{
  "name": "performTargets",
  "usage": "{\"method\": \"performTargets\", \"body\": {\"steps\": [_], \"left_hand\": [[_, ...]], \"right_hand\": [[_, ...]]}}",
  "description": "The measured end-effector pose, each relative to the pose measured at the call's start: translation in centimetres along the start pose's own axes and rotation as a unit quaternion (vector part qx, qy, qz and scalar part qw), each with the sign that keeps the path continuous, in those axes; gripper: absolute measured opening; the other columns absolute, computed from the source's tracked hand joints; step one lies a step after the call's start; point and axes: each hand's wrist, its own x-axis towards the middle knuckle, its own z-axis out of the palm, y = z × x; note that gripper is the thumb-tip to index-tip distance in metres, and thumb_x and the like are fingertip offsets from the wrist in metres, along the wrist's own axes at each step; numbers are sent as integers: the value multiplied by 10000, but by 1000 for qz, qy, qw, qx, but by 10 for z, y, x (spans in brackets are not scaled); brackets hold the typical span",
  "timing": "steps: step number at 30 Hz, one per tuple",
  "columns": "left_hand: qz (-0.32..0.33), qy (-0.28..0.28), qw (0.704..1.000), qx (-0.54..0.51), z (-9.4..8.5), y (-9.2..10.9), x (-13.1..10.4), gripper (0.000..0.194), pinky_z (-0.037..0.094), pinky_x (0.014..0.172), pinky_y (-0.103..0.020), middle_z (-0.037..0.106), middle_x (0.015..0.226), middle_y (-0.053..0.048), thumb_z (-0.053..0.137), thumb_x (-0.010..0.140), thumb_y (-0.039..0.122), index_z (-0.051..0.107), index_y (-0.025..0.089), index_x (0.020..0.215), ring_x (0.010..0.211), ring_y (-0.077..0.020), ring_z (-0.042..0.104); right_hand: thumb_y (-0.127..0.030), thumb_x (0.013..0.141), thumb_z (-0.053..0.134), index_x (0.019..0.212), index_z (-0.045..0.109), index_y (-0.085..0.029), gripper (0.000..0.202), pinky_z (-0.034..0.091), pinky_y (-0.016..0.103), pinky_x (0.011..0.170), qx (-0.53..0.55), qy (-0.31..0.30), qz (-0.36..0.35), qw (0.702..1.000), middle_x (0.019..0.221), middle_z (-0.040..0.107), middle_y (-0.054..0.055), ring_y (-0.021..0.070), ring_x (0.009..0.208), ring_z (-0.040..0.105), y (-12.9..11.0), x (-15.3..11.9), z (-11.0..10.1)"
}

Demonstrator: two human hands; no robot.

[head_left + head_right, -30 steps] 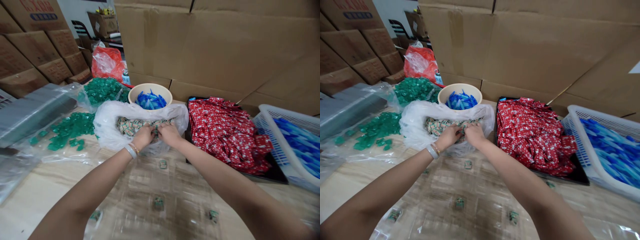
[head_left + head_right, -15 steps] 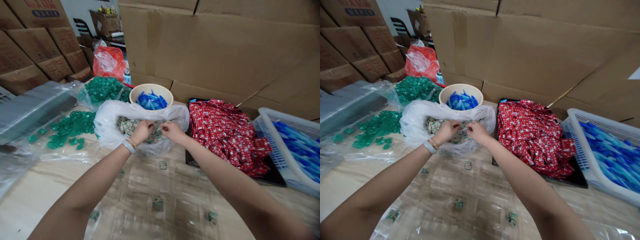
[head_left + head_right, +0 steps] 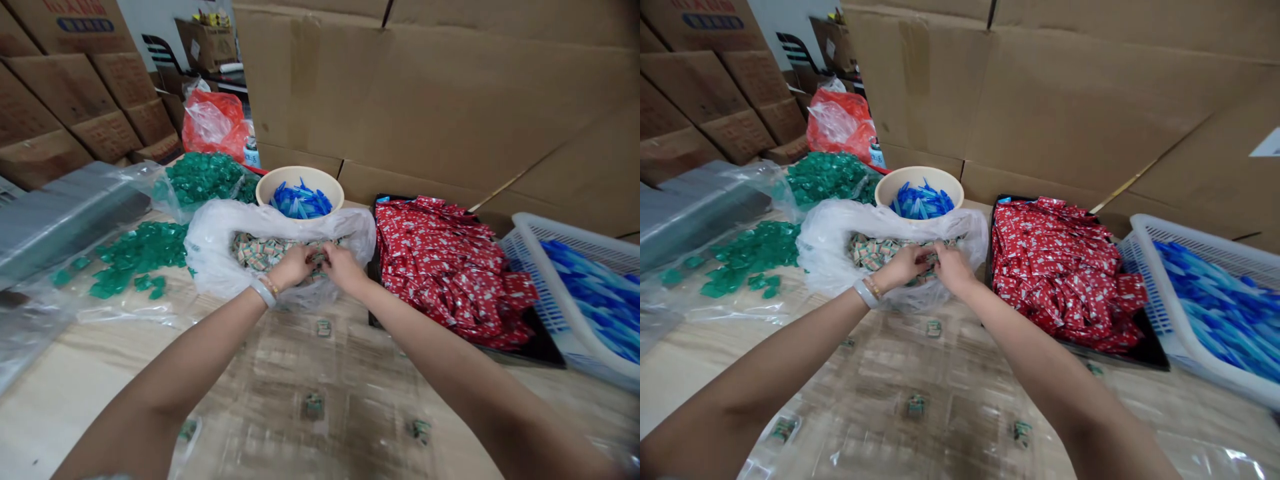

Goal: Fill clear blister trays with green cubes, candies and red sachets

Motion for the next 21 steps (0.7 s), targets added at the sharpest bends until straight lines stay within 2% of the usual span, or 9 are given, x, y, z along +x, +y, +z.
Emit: {"method": "performTargets", "body": {"steps": [5, 10, 13, 17, 21], "left_hand": [[16, 26, 999, 37, 6, -1, 0, 216, 413, 725, -290, 624, 765, -80, 469, 737, 104, 654, 112, 848, 750, -193, 536], [20, 34, 998, 43, 9, -1, 2, 214, 426, 728, -285, 623, 755, -72, 478, 738, 118, 654, 131, 859, 751, -191, 543], [23, 44, 998, 28, 13, -2, 2, 232, 431, 766, -298, 634, 804, -71, 464, 736, 111, 649, 146, 870, 793, -195, 555], [7, 69, 998, -7, 16, -1, 0, 297, 436, 795, -311, 632, 889, -80, 451, 717, 80, 598, 141, 967, 844, -193, 567], [-20, 92, 994, -61, 19, 1, -4, 393, 459, 750, -303, 638, 873, -75, 449, 721, 68, 493, 126, 1107, 807, -180, 585]], "right_hand": [[-179, 762, 469, 859, 586, -151, 155, 358, 287, 743, -68, 1, 36, 997, 897, 598, 94, 193, 863, 511, 0, -1, -5], [-198, 777, 462, 791, 622, -173, 162, 352, 292, 795, -36, -25, 31, 999, 886, 611, 65, 183, 893, 510, 4, 0, -3], [-194, 767, 472, 877, 623, -173, 188, 359, 297, 796, -22, -17, 30, 999, 925, 607, 70, 182, 901, 512, 5, 0, -2], [-218, 733, 525, 1061, 567, -175, 334, 355, 320, 808, -22, -8, 16, 1000, 1018, 588, 84, 207, 964, 489, 3, -2, -4], [-190, 749, 498, 1018, 594, -159, 288, 347, 326, 814, -20, -19, 23, 999, 973, 610, 93, 207, 935, 505, 2, -2, -4]]}}
